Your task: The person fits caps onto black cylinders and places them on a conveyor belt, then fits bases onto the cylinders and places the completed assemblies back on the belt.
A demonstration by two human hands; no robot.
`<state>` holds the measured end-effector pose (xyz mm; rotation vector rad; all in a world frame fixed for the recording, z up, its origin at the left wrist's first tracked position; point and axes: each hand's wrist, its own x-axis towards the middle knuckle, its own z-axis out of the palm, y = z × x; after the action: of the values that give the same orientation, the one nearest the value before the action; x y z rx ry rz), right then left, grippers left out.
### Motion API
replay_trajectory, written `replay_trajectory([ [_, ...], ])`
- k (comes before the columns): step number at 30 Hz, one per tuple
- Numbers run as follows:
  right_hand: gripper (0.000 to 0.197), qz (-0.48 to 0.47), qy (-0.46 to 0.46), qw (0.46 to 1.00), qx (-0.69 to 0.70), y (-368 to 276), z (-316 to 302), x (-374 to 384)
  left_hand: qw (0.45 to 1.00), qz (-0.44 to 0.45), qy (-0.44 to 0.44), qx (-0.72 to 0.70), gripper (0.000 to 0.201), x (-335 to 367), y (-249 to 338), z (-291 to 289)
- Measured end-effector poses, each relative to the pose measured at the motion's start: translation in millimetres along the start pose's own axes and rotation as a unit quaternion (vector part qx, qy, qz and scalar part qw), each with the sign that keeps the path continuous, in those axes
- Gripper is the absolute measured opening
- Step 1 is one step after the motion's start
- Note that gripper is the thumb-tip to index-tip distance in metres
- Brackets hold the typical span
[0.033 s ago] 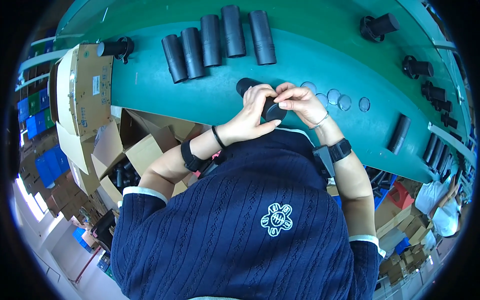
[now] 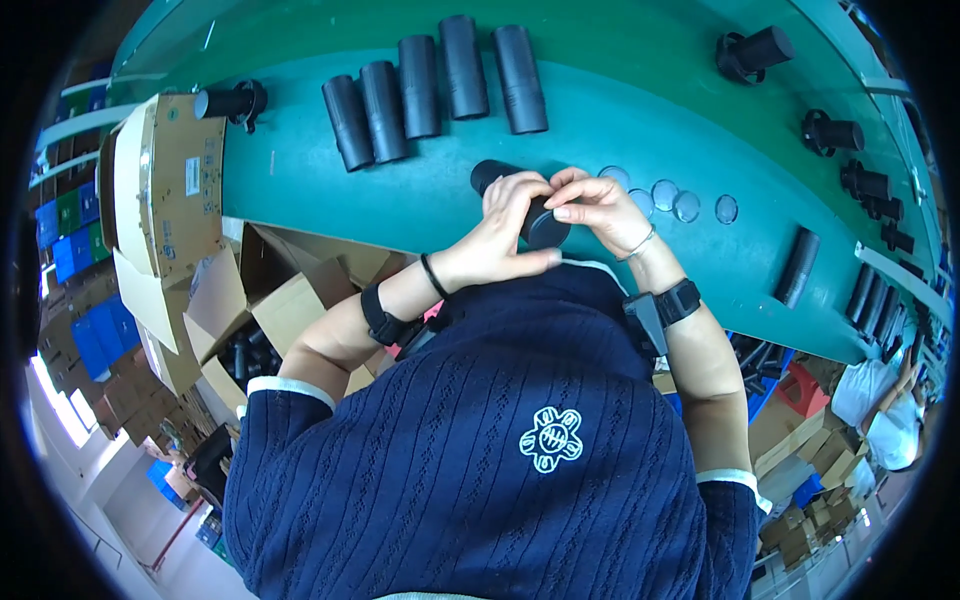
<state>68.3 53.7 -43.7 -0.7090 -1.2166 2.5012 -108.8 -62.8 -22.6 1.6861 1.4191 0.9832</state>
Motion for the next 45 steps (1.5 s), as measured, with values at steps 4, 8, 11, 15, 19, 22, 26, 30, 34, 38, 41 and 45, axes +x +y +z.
replay_trajectory([
  [4, 0.021, -0.02, 0.065, 0.996, -0.056, -18, 0, -11, 0.995, -0.012, -0.071, 0.069, 0.071, 22, 1, -6],
  [8, 0.031, -0.086, 0.249, 0.964, 0.046, -37, -44, -37, 0.992, -0.077, 0.008, -0.104, 0.064, 94, 5, -1],
  [11, 0.022, -0.043, 0.33, 0.937, -0.11, -38, -66, -52, 0.99, -0.112, 0.082, 0.012, 0.067, 157, -17, 1],
  [15, 0.017, -0.007, 0.397, 0.899, -0.188, -43, -106, -97, 0.939, -0.213, 0.091, 0.256, 0.077, 212, -89, 0],
  [19, 0.024, 0.013, 0.616, 0.683, -0.392, -32, -218, -213, 0.847, -0.231, 0.09, 0.47, 0.062, 227, -70, 18],
  [22, 0.045, 0.199, 0.751, 0.422, -0.468, -45, -250, -263, 0.802, -0.209, 0.098, 0.551, 0.059, 221, -99, 12],
  [26, 0.076, 0.295, 0.753, 0.428, -0.404, -43, -270, -295, 0.821, -0.199, 0.102, 0.525, 0.057, 215, -98, 6],
  [30, 0.075, 0.315, 0.732, 0.453, -0.399, -17, -292, -301, 0.863, -0.13, 0.152, 0.464, 0.064, 208, -76, 5],
  [34, 0.066, 0.171, 0.702, 0.421, -0.548, -53, -243, -240, 0.96, 0.074, 0.084, 0.256, 0.033, 201, -15, 28],
  [38, 0.066, 0.067, 0.644, 0.41, -0.642, -94, -184, -167, 0.966, 0.227, -0.111, 0.049, 0.015, 198, 119, 91],
  [41, 0.065, 0.031, 0.622, 0.39, -0.678, -109, -171, -136, 0.942, 0.293, -0.158, 0.043, 0.026, 185, 171, 137],
  [45, 0.057, 0.016, 0.622, 0.353, -0.699, -125, -150, -143, 0.925, 0.313, -0.193, 0.094, 0.036, 170, 205, 152],
])
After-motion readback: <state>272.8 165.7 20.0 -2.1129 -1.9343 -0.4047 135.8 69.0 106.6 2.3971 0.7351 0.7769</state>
